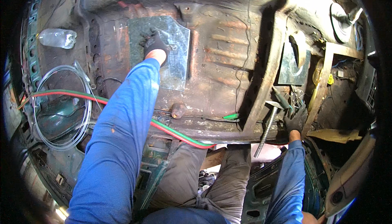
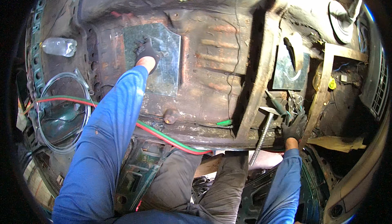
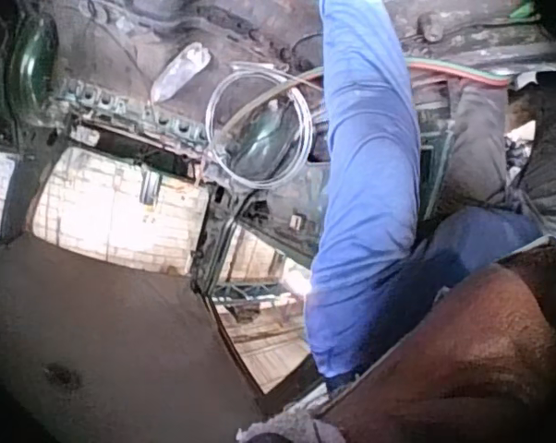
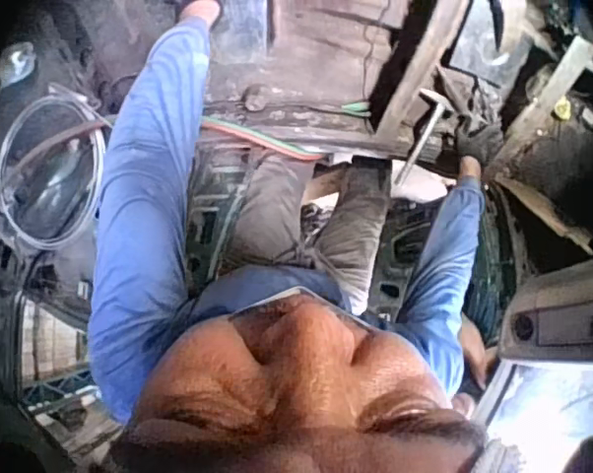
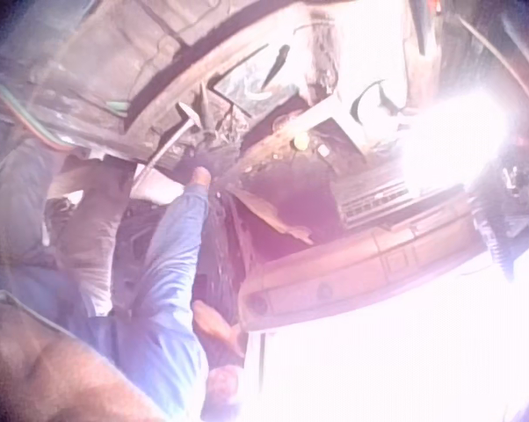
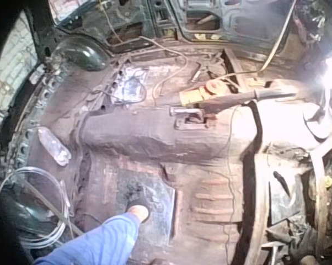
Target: The person positions a metal sheet inside a car interior, marks it with a marker, and cuts it using tin snips. The person then places the cut piece onto the car floor.
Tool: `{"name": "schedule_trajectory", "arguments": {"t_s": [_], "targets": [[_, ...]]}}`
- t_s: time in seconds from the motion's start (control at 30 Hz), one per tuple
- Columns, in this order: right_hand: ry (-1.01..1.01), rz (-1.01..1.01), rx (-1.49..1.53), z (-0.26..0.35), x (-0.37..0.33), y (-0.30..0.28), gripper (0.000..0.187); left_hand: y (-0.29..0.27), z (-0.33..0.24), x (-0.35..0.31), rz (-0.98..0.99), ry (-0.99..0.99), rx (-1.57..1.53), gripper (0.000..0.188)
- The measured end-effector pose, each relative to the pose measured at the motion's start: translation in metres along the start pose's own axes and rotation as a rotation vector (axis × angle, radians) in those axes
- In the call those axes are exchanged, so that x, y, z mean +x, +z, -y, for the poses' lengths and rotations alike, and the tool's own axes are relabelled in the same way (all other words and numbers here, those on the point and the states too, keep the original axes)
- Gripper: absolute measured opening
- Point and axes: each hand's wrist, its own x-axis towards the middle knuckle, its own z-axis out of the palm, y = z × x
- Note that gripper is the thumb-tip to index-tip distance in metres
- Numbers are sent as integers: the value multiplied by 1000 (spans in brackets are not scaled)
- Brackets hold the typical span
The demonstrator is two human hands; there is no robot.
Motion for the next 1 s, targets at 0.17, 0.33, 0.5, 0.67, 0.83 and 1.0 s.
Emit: {"name": "schedule_trajectory", "arguments": {"t_s": [0.17,0.33,0.5,0.67,0.83,1.0], "targets": [[34,180,22,-6,25,-11,149,-11,-5,-5,36,5,-38,124],[116,210,-47,23,30,-27,137,-8,-10,-6,-23,-58,11,124],[52,153,180,21,3,-50,110,-23,-17,-16,22,-100,-23,122],[15,334,777,-14,-3,-55,78,-28,-16,-20,65,-102,56,128],[13,718,823,-11,18,-94,58,-40,-1,-14,82,-20,135,113],[-93,585,529,-7,49,-74,49,-58,-7,-13,-91,151,195,101]]}}
